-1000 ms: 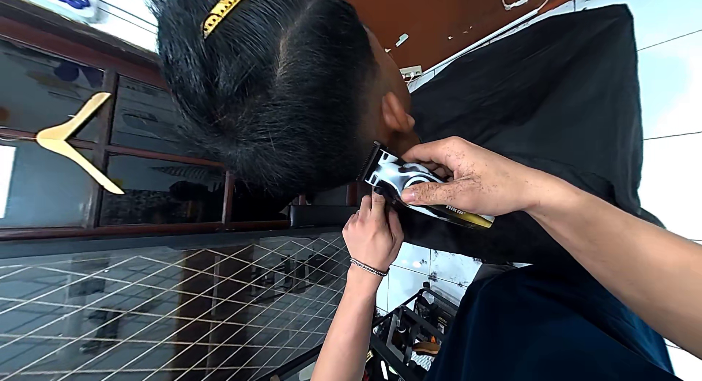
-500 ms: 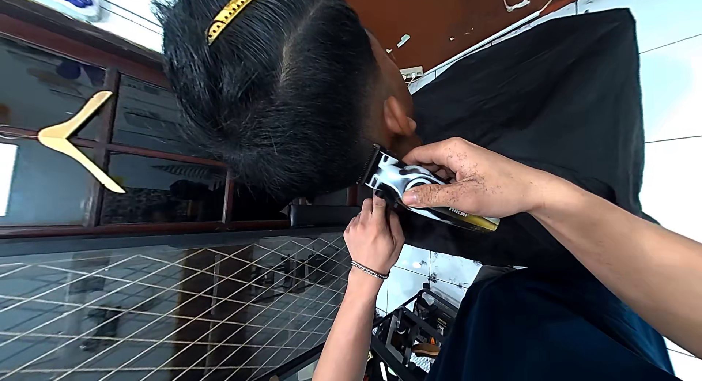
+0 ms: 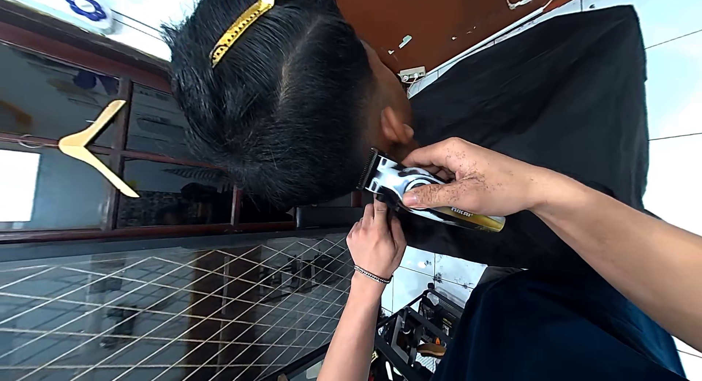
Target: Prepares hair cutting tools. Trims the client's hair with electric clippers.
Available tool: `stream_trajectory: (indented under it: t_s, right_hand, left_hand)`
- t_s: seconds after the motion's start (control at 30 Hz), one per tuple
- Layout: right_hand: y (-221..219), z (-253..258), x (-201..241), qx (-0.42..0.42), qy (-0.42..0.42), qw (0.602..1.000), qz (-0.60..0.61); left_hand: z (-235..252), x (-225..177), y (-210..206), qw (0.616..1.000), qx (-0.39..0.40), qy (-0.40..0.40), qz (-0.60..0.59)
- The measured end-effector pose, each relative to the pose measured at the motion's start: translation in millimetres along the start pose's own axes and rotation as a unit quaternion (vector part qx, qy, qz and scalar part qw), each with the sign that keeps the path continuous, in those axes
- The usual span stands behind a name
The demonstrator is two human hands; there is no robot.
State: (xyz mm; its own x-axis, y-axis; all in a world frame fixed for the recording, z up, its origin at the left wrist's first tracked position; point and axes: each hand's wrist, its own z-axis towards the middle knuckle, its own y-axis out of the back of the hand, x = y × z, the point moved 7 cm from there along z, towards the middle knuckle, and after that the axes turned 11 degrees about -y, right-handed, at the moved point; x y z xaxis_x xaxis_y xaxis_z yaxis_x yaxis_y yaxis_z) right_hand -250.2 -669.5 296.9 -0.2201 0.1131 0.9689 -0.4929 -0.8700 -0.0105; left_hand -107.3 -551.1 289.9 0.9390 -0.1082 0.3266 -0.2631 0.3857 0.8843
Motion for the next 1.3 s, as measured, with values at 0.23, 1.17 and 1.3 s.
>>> stream_trajectory:
  t_s: [0.23,1.17,1.3]
  right_hand:
    - [6.7,-0.1,4.0,0.004,0.017,1.0,0.023]
    - [13.1,-67.7,-5.6,-0.266,0.123,0.932,0.214]
    - [-11.1,-51.5,-8.8,-0.168,0.059,0.982,0.055]
  left_hand:
    - [0.0,-1.9,1.2,1.0,0.007,0.002,0.002]
    - [3.4,-2.0,10.8,0.996,-0.03,-0.074,-0.03]
    - [5.4,2.3,9.4,0.997,-0.024,-0.068,-0.025]
